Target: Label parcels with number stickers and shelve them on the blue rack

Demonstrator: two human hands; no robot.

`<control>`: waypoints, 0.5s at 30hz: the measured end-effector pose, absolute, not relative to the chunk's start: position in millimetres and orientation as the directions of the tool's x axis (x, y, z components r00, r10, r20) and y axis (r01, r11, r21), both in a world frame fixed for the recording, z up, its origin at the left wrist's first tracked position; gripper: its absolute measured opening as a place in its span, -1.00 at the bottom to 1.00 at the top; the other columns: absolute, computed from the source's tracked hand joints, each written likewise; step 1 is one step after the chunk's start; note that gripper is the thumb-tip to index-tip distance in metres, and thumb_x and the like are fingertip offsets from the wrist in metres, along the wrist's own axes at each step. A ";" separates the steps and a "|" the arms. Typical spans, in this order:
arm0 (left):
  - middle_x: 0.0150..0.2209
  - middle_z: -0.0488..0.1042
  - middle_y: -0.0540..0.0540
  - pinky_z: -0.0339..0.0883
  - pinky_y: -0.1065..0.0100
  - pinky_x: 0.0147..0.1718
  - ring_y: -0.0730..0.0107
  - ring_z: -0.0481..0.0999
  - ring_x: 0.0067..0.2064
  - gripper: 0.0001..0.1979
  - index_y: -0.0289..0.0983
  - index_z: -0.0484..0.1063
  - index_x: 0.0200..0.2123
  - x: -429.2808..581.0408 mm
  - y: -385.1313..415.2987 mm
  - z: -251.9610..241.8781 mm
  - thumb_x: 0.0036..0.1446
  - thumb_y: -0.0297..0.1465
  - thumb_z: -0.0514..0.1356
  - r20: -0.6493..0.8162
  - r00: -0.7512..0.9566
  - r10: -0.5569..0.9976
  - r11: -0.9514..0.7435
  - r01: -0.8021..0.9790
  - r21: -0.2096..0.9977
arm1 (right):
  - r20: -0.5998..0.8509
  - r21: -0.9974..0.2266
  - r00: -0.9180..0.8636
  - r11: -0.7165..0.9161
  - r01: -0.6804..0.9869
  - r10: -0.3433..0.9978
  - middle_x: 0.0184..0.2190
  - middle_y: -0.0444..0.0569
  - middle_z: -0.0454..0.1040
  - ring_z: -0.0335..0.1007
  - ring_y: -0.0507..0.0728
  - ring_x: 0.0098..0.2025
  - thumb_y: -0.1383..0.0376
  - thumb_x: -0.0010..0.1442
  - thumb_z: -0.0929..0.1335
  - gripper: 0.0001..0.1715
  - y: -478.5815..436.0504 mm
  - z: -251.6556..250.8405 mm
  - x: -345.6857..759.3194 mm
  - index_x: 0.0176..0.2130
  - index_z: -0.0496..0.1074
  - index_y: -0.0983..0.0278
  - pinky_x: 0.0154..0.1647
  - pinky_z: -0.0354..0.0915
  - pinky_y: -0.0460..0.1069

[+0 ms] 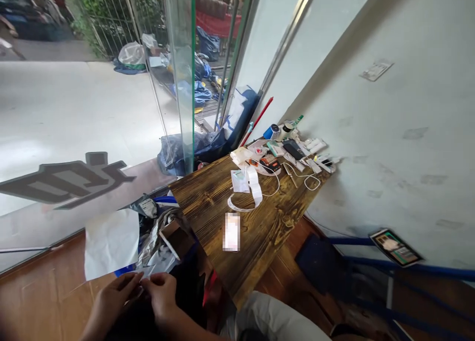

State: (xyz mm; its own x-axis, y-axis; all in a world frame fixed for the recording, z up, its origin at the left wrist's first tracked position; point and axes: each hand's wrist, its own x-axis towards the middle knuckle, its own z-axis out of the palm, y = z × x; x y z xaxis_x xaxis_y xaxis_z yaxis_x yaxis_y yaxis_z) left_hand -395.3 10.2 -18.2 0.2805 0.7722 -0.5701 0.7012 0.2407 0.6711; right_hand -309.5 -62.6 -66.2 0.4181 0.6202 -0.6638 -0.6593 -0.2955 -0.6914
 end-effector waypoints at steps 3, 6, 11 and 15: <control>-0.42 0.60 -0.08 0.33 0.27 -0.25 0.03 0.53 -0.23 -0.63 -0.17 0.50 -0.51 -415.2 11.0 -21.2 -0.20 0.00 0.15 -0.600 0.249 0.761 0.270 0.719 0.641 | -0.582 -0.796 0.491 -0.329 -0.509 0.648 -0.57 -0.05 0.39 0.32 0.18 -0.45 0.03 -0.32 0.53 -0.57 -65.7 -57.7 -324.3 -0.56 0.42 0.26 -0.31 0.25 0.10; -0.44 0.58 -0.06 0.28 0.25 -0.20 0.03 0.52 -0.24 -0.70 -0.14 0.50 -0.54 -426.9 14.4 -22.6 -0.22 -0.06 0.16 -0.582 0.302 0.755 0.248 0.690 0.680 | -0.509 -0.849 0.482 -0.325 -0.416 0.713 -0.47 0.01 0.45 0.34 0.24 -0.32 0.07 -0.25 0.52 -0.65 -67.9 -49.3 -334.7 -0.52 0.48 0.26 -0.16 0.21 0.11; -0.49 0.58 -0.09 0.38 0.24 -0.33 0.10 0.54 -0.33 -0.66 -0.19 0.50 -0.56 -451.6 22.3 -47.3 -0.26 -0.05 0.16 -0.713 0.313 0.627 0.474 0.574 0.668 | -0.577 -0.788 0.387 -0.366 -0.495 0.719 -0.51 -0.07 0.43 0.36 0.20 -0.36 -0.03 -0.37 0.54 -0.48 -66.5 -60.4 -345.5 -0.49 0.43 0.25 -0.18 0.24 0.10; -0.47 0.60 -0.08 0.41 0.23 -0.28 0.08 0.56 -0.30 -0.63 -0.18 0.52 -0.57 -474.8 32.2 -68.0 -0.37 -0.02 0.25 -0.788 0.324 0.523 0.583 0.538 0.608 | -0.702 -0.626 0.228 -0.433 -0.648 0.674 -0.58 -0.18 0.34 0.34 0.12 -0.49 -0.08 -0.73 0.55 -0.26 -58.8 -81.6 -351.8 -0.56 0.31 0.23 -0.28 0.30 0.10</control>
State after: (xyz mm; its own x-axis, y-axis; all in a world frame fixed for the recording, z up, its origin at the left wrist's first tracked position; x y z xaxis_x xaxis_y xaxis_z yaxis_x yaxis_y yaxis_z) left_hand -474.8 32.2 -68.0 0.3239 0.5233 -0.7882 0.5381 0.5833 0.6084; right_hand -351.8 -58.8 -81.6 0.2282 0.6742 -0.7024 -0.6483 -0.4331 -0.6263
